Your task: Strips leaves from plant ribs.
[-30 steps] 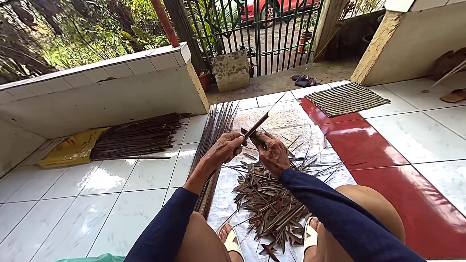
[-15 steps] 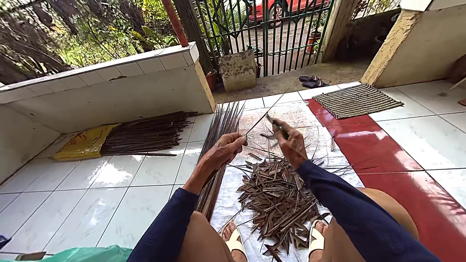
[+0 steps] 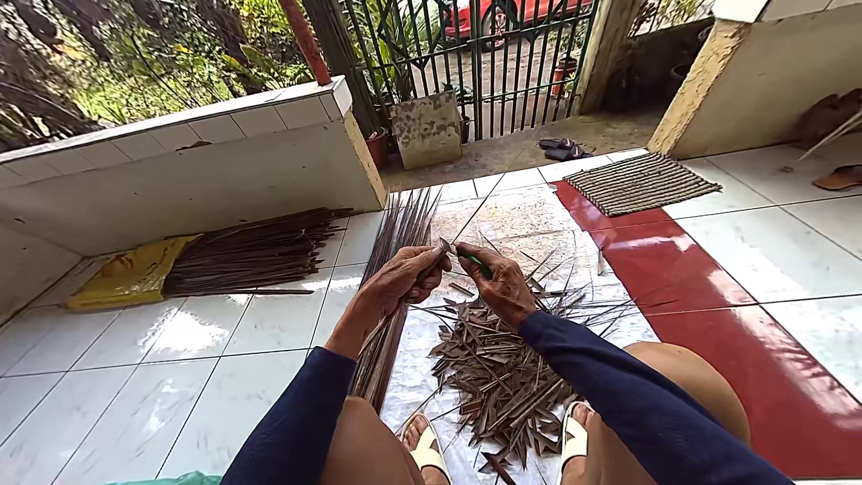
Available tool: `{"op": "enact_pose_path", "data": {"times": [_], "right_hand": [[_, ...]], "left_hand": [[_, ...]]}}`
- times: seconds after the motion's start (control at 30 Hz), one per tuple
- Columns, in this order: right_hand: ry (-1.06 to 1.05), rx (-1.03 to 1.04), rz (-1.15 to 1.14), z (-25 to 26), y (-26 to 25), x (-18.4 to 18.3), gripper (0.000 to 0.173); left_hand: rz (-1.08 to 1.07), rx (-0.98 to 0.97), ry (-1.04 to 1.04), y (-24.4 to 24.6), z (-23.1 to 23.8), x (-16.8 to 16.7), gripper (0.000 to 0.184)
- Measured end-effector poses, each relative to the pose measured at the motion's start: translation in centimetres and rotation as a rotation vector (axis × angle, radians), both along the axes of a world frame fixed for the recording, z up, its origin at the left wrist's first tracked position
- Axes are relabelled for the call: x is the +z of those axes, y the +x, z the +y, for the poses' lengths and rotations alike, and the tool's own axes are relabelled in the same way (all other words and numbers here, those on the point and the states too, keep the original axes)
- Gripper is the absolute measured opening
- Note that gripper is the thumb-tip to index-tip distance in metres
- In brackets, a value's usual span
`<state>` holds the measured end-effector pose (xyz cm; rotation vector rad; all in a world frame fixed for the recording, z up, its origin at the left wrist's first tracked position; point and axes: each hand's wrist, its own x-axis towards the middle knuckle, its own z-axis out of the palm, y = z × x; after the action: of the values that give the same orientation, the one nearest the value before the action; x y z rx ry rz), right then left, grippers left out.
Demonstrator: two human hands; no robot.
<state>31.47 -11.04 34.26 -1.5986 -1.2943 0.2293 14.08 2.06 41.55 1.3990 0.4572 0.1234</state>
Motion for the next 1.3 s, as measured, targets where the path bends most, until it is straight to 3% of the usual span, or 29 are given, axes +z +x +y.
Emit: {"op": "enact_pose_path", "data": {"times": [0.23,0.47,0.67,0.8,1.0,1.3], "right_hand": [[-0.002,-0.12,-0.078,0.0,0.1,0.5,0.034],[0.037,-0.09,0.119,1.0,2.7,1.2,0.035],[0.061,-0.254,0.23,2.2,5.7,1.3,0.036],[0.083,-0.237,0.215,1.3,5.5,1.3,0.035],[-0.048,0.025,0.109,-0.3,0.7,1.1,0.031],[-0.113,-0.016,0.007,-0.5,0.4,1.1,0.034]], "left_hand": [[0.002,-0.066,-0.069,-0.2,0.4,0.1,0.04],[0.004,-0.091,-0.06,-0.8,0.5,-0.1,0.038],[0.03,-0.055,-0.008,-1.2,0.1,-0.1,0.038],[0.06,0.062,0.26,-0.7,-0.6,0.0,0.04],[0.127,0.096,0.784,0.4,-1.0,-0.2,0.037],[0.12,0.111,0.912,1.0,-1.0,-0.4,0.035]]}}
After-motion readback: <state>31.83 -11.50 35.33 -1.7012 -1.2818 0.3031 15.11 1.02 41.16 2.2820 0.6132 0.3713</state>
